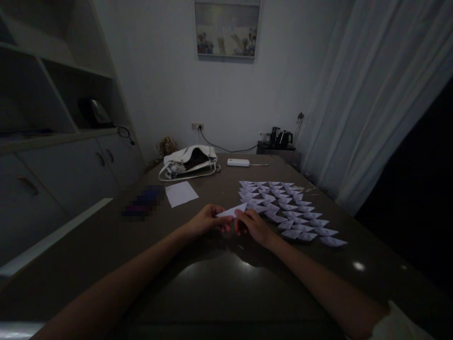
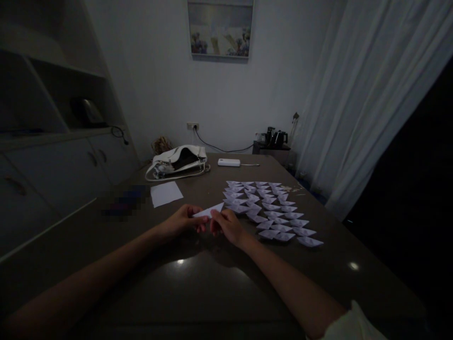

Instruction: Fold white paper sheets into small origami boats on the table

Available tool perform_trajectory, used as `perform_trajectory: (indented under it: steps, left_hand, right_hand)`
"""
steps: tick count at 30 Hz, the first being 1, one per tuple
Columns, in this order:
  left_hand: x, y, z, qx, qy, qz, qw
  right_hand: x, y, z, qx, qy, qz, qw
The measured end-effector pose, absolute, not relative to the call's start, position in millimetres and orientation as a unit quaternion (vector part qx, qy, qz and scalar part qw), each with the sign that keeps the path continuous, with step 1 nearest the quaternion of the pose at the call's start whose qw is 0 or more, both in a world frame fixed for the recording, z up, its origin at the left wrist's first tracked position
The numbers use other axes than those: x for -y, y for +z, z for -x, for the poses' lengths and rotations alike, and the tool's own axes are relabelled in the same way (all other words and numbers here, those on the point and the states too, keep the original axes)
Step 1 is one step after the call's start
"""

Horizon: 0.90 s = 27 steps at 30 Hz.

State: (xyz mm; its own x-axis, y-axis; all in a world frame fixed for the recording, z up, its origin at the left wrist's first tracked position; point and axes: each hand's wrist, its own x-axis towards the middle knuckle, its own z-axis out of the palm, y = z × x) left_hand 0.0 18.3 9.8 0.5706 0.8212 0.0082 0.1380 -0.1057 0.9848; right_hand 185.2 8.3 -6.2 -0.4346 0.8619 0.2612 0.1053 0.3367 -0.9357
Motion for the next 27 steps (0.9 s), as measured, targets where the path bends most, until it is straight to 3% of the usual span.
perform_trajectory:
  steps: [16,27]
  left_hand:
    - [-24.9,1.6,3.5,-0.339,0.332,-0.664,0.578]
    - [-21.6,3.7,0.0,-0.324,0.271,-0.697,0.579]
  right_hand:
    - [-16.5,-9.1,-188.5,0.689,0.436,0.369,0.446]
    - [-11.9,-13.2,-188.5,0.763,0.402,0.348,0.369]
